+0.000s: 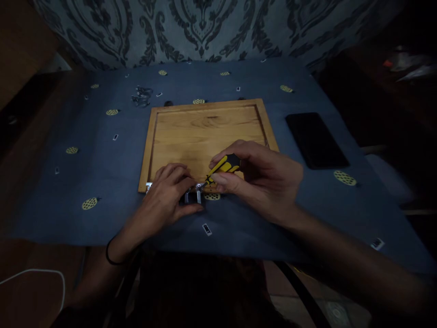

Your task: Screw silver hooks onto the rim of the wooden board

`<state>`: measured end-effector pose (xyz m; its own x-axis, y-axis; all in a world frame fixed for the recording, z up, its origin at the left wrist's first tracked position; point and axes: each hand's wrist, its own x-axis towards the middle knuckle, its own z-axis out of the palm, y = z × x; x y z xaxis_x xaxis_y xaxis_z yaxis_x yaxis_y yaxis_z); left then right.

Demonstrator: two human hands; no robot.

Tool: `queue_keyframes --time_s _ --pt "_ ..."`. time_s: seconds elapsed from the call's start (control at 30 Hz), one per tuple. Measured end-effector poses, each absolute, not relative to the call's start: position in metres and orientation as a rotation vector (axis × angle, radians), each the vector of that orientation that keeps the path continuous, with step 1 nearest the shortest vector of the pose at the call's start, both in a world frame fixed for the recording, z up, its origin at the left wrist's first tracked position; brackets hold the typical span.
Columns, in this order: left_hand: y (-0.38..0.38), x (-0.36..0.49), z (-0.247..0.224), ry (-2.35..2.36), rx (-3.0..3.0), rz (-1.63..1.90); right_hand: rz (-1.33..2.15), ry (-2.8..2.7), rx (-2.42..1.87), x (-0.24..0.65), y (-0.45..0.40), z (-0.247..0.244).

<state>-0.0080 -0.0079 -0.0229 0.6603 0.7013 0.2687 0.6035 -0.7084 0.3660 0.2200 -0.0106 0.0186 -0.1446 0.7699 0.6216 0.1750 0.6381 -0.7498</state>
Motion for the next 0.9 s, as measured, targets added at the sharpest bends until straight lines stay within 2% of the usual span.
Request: queue_keyframes --time_s 0.33,0.6,0.9 --pt "-0.0062 -0.0063 -0.0219 1.039 2.624 0.610 0.672 -1.891 -0.602 0.2286 -0.0084 0.0248" --pt "-0.0090 -0.0066 -0.0198 1.047 2.620 0.577 0.667 -1.762 -0.651 0.2237 -0.0106 0.0169" --pt "-0.0101 -0.0059 -0.0180 1.060 2.620 0.550 0.488 -1.673 -0.778 0.2251 -0.0181 0.0235"
